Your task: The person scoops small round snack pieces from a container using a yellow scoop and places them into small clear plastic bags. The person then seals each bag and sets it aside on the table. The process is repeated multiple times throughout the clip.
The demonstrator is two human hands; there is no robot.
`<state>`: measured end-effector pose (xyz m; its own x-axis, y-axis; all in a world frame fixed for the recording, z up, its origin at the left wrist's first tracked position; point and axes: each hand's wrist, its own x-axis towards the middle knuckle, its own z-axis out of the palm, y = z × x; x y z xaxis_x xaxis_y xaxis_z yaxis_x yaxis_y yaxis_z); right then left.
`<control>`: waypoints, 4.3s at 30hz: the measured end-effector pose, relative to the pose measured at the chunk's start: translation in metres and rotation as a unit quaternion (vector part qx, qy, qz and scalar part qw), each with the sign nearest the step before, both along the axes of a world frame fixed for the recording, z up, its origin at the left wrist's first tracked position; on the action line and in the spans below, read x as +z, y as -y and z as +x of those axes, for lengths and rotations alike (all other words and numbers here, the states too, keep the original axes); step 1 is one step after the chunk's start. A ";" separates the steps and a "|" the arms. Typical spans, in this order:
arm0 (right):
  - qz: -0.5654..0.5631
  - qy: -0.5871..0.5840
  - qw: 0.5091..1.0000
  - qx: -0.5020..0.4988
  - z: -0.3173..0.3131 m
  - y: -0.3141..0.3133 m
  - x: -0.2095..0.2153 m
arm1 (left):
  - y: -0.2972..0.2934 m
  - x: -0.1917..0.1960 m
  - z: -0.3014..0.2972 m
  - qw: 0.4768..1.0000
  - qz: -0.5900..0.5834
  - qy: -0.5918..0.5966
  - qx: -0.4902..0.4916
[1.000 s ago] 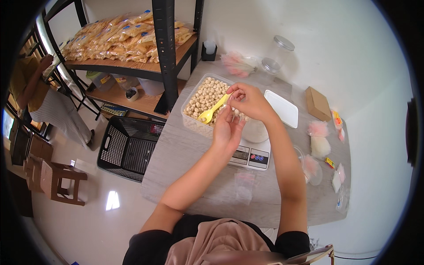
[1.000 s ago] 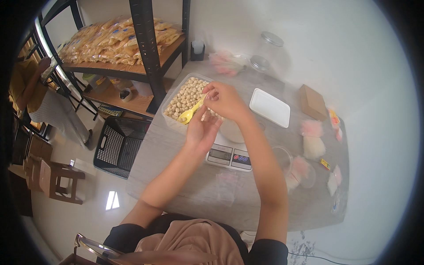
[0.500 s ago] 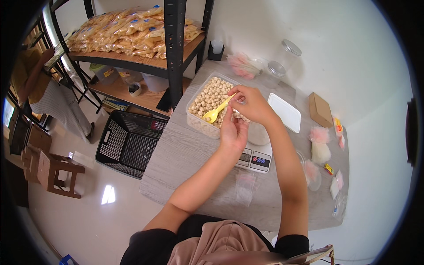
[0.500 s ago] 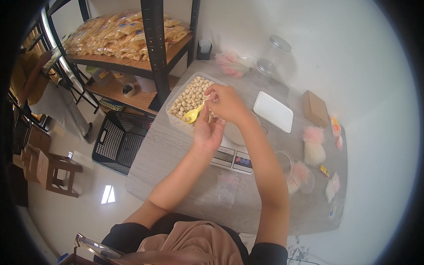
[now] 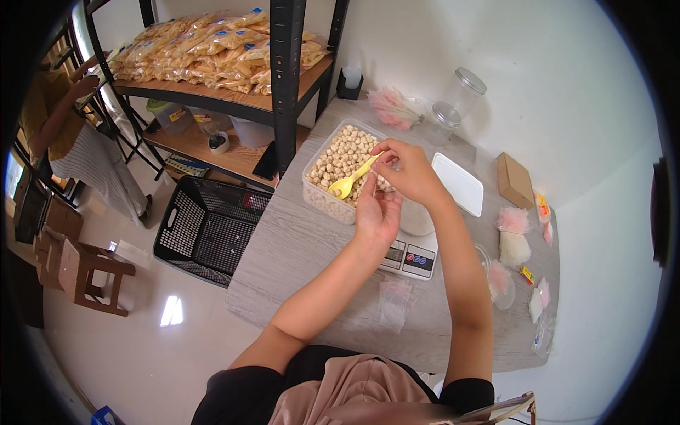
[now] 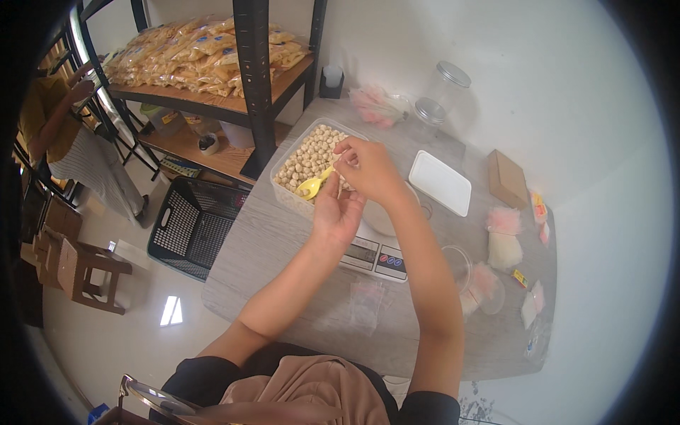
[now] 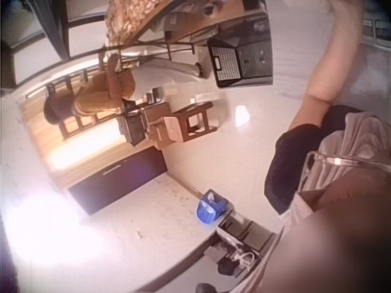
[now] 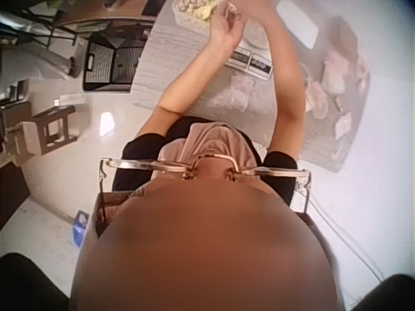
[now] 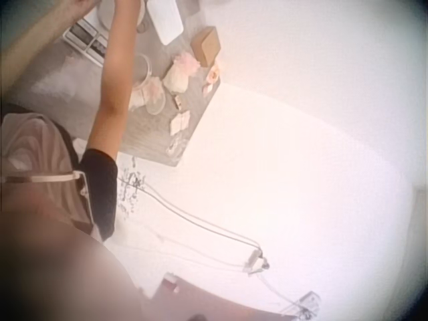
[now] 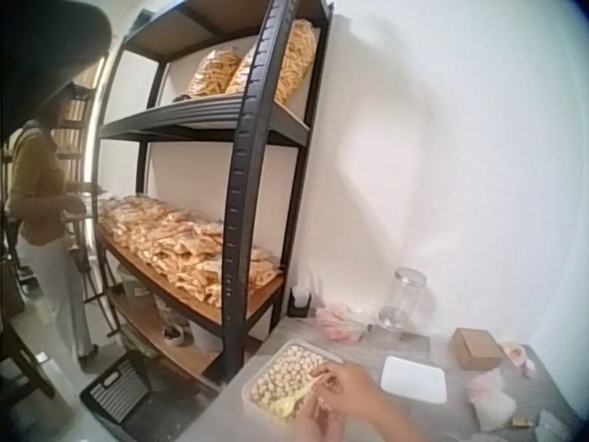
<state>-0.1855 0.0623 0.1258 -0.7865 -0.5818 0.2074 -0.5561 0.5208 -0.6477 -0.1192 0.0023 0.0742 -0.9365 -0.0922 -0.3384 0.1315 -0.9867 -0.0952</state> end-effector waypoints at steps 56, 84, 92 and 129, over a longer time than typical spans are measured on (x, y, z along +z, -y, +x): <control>-0.302 0.020 0.892 -0.337 0.031 -0.097 -0.091 | 0.089 0.006 0.037 0.474 -0.853 -0.216 0.015; -0.018 -0.064 0.906 -0.418 0.037 -0.104 -0.115 | 0.165 -0.057 0.057 0.597 -0.768 -0.070 0.219; -0.149 -0.077 0.925 -0.342 0.050 -0.089 -0.092 | 0.171 -0.056 0.059 0.578 -0.786 -0.042 0.216; -0.198 -0.033 0.980 -0.007 0.107 0.040 -0.046 | 0.133 -0.036 0.074 0.627 -0.763 -0.155 0.021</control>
